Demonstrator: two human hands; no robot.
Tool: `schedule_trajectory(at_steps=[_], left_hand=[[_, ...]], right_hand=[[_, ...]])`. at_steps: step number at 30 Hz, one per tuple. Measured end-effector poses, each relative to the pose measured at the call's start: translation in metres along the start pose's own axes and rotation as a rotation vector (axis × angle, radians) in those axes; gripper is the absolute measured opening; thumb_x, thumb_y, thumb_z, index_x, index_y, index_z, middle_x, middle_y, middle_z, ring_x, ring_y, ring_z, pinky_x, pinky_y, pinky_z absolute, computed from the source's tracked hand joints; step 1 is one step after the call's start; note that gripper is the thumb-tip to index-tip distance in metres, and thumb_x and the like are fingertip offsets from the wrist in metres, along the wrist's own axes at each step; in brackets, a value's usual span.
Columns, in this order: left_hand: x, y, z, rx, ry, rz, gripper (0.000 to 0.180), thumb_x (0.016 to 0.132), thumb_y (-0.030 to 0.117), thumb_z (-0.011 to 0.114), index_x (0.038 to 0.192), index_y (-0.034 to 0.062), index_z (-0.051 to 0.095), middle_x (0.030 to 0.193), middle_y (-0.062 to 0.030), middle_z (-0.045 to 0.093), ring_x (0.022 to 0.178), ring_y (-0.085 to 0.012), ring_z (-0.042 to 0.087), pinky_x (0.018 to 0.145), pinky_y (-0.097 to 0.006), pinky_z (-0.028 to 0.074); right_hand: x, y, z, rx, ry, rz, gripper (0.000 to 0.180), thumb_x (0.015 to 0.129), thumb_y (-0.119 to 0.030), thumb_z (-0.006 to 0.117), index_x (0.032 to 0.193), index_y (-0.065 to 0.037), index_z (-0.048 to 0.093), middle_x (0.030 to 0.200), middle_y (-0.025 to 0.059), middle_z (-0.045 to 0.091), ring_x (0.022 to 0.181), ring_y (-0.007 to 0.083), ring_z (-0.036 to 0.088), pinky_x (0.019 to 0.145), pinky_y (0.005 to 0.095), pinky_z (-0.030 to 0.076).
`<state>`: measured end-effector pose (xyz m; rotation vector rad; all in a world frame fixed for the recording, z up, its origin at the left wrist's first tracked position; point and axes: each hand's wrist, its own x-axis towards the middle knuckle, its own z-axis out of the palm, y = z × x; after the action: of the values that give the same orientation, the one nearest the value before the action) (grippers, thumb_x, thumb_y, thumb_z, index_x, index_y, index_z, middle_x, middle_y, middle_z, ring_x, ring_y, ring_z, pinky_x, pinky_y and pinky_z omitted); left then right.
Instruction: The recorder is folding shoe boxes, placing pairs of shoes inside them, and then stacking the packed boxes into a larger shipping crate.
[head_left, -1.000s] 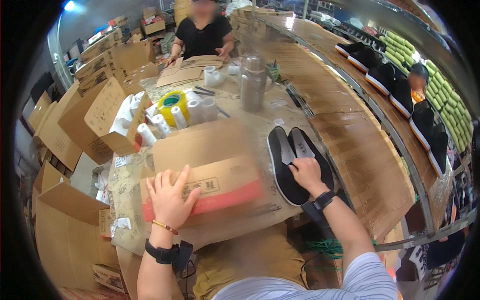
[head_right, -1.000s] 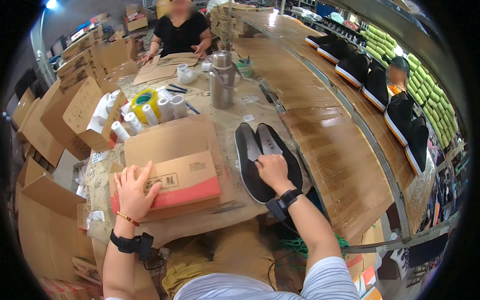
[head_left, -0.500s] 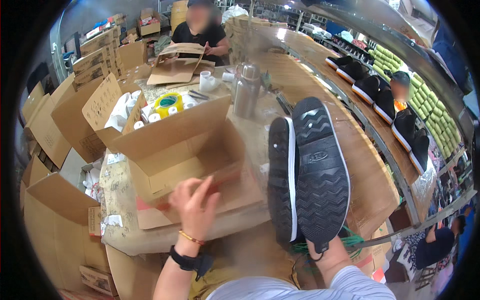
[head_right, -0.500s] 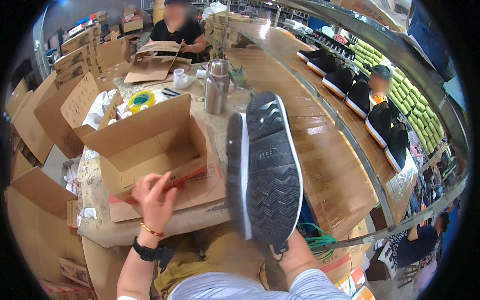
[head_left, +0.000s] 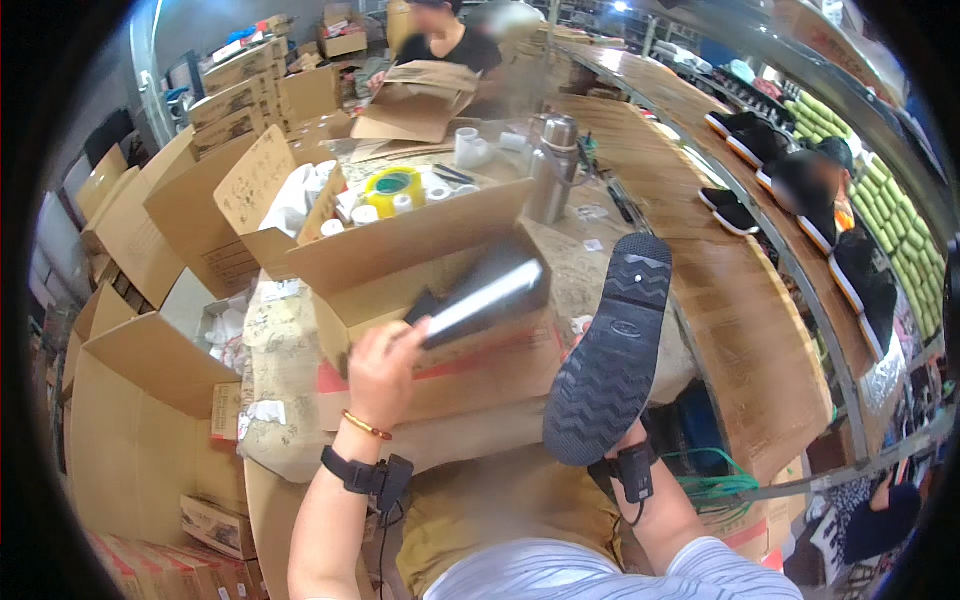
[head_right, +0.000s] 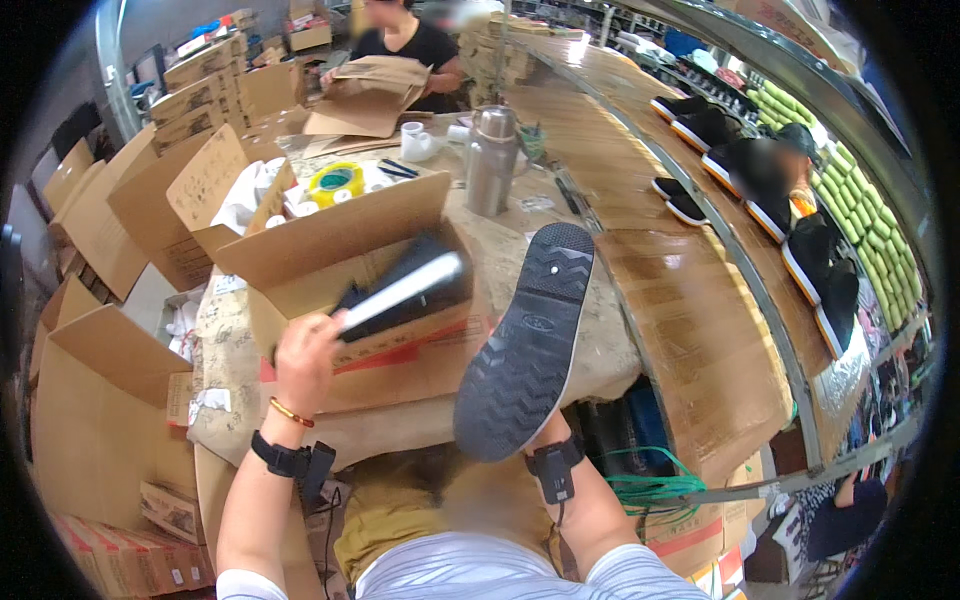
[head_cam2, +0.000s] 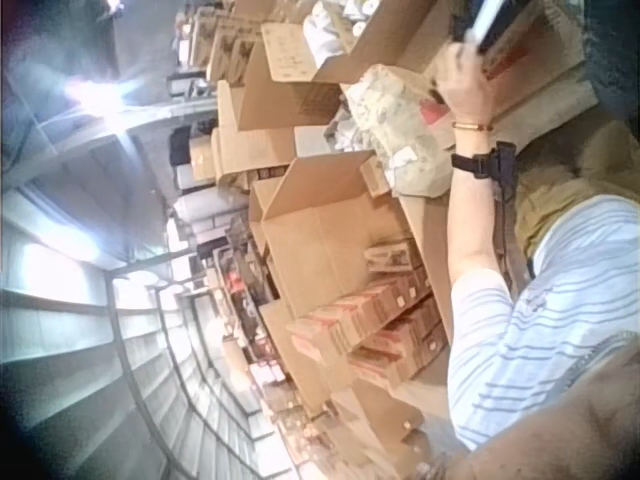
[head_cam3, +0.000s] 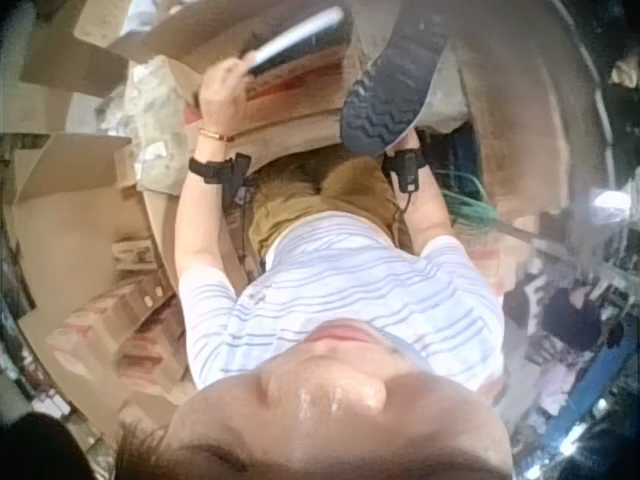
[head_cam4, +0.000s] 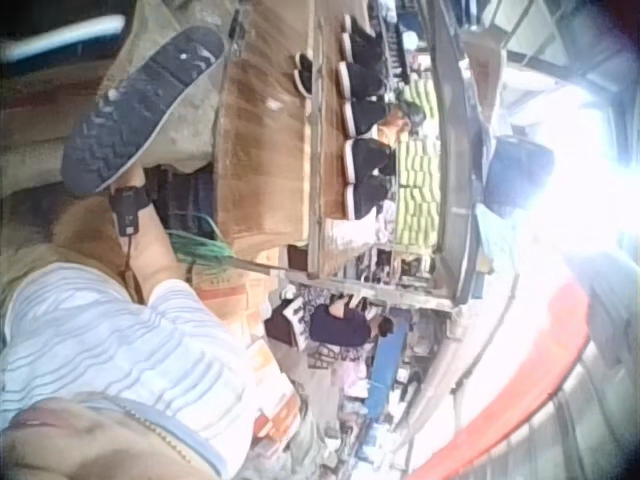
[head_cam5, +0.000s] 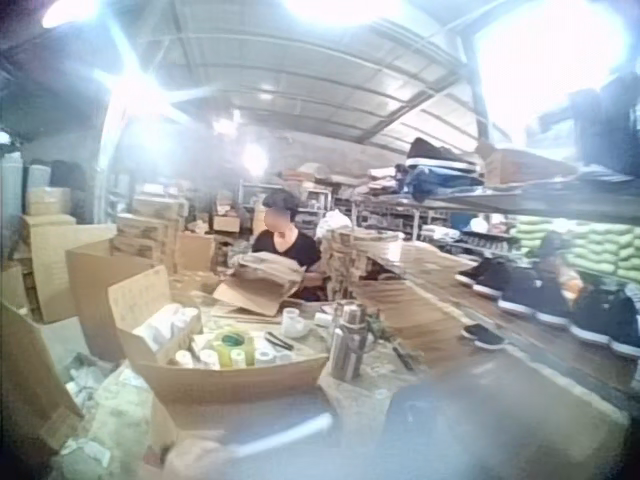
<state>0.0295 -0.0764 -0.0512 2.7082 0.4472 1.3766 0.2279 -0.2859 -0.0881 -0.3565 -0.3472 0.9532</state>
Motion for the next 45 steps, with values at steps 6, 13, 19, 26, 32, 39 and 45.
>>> schedule_trajectory(at_steps=[6,13,19,26,32,39,45], left_hand=[[0.013,-0.004,-0.017,-0.090,-0.056,0.013,0.027,0.066,0.001,0.067,0.090,0.0116,0.069,0.091,-0.0078,0.060,0.088,-0.0284,0.058,0.077,-0.038,0.047],[0.005,-0.086,-0.040,-0.047,0.135,-0.418,0.028,0.075,0.005,0.064,0.103,0.0116,0.066,0.113,-0.0135,0.051,0.116,-0.0311,0.042,0.101,-0.042,0.034],[-0.009,-0.120,-0.009,-0.186,-0.194,-0.573,0.057,0.074,0.012,0.058,0.129,0.0216,0.046,0.139,-0.0241,0.024,0.131,-0.0390,0.026,0.108,-0.048,0.025],[0.018,-0.070,-0.005,0.189,-0.341,-0.692,0.090,0.068,0.028,0.077,0.140,0.0172,0.023,0.144,-0.0306,0.013,0.134,-0.0454,0.018,0.110,-0.051,0.019],[-0.026,-0.089,0.022,-0.398,0.384,-0.396,0.060,0.077,0.010,0.070,0.126,0.0011,0.035,0.136,-0.0215,0.034,0.131,-0.0333,0.032,0.109,-0.042,0.026],[0.010,-0.102,-0.062,0.046,-0.663,-0.297,0.049,0.078,0.020,0.066,0.126,0.0127,0.055,0.114,-0.0148,0.063,0.109,-0.0270,0.059,0.093,-0.040,0.045],[0.037,-0.055,-0.029,0.233,-0.926,-0.204,0.109,0.055,0.056,0.078,0.145,0.0224,0.027,0.147,-0.0309,0.017,0.137,-0.0444,0.017,0.103,-0.067,0.016]], right_hand=[[0.034,-0.015,0.035,-0.587,0.108,-0.187,0.031,0.090,-0.002,0.053,0.121,-0.001,0.050,0.115,0.0116,0.059,0.101,0.0202,0.059,0.084,0.0328,0.052],[0.123,0.029,0.101,-1.677,-0.422,-1.134,0.016,0.071,0.008,0.057,0.083,-0.002,0.055,0.102,0.0148,0.064,0.092,0.0358,0.059,0.081,0.0399,0.048],[0.123,0.032,0.071,-1.886,-0.597,-0.910,0.007,0.075,-0.004,0.063,0.082,-0.007,0.063,0.098,0.0092,0.065,0.090,0.0269,0.060,0.085,0.0403,0.046],[0.179,0.002,-0.005,-1.778,0.069,-0.563,0.026,0.088,-0.018,0.057,0.109,-0.003,0.056,0.097,0.0173,0.061,0.088,0.0363,0.058,0.077,0.0407,0.047],[0.169,0.028,-0.040,-1.593,-0.032,-0.215,0.047,0.090,-0.017,0.056,0.133,-0.005,0.042,0.110,0.0177,0.054,0.099,0.0296,0.057,0.085,0.0371,0.046],[0.181,-0.047,-0.006,-1.394,-0.012,-0.165,0.050,0.081,-0.020,0.071,0.125,-0.004,0.052,0.128,0.0122,0.052,0.120,0.0229,0.047,0.099,0.0350,0.039],[0.159,0.000,0.043,-2.019,-0.966,-0.318,0.076,0.054,-0.026,0.086,0.122,-0.007,0.057,0.135,0.0135,0.048,0.130,0.0322,0.040,0.106,0.0408,0.034]])
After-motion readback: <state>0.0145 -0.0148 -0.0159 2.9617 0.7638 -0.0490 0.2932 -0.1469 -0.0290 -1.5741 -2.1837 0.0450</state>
